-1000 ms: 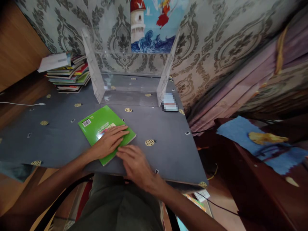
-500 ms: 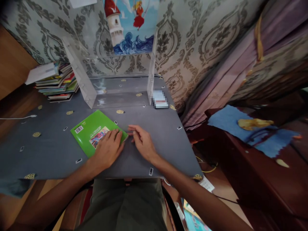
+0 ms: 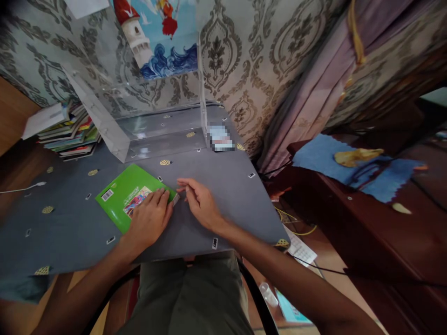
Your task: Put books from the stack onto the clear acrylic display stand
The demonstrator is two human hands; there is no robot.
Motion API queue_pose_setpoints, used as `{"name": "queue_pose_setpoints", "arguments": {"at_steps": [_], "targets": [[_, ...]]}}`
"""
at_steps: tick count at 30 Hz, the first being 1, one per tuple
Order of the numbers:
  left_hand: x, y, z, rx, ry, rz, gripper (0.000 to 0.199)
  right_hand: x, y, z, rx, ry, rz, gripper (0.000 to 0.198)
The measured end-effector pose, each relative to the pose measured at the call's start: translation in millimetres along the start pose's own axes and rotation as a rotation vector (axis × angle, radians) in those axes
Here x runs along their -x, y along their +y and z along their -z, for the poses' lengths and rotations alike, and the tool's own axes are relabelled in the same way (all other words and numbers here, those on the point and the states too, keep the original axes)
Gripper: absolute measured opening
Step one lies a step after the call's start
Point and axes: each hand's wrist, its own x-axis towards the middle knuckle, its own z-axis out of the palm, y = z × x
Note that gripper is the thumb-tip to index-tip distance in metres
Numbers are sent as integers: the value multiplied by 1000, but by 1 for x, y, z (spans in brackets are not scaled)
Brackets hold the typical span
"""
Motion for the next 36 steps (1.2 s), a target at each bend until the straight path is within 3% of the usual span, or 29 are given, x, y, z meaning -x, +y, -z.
{"name": "queue_pose_setpoints", "arguments": {"at_steps": [5, 9, 12, 17, 21, 26, 33, 36], "targets": [[8, -2, -4, 56, 5, 6, 37, 2, -2, 1, 263, -167, 134, 35], [14, -19, -1, 197, 14, -16, 37, 0, 3, 0, 405, -259, 237, 36], [18, -51, -3, 266, 39, 31, 35, -1, 5, -1, 442, -267, 291, 35], [26, -122, -18, 138, 108, 223, 41, 2, 3, -6, 533, -299, 348, 28], [29, -149, -27, 141, 111, 280, 43, 11, -4, -12, 700, -294, 429, 24], [29, -142, -6, 45, 53, 288, 38, 12, -10, -16, 849, -303, 420, 24], [54, -93, 56, -121, -332, 300, 41, -22, -3, -8, 751, -338, 276, 26], [64, -73, 52, -80, -280, 198, 44, -32, 2, -13, 717, -354, 251, 26]]}}
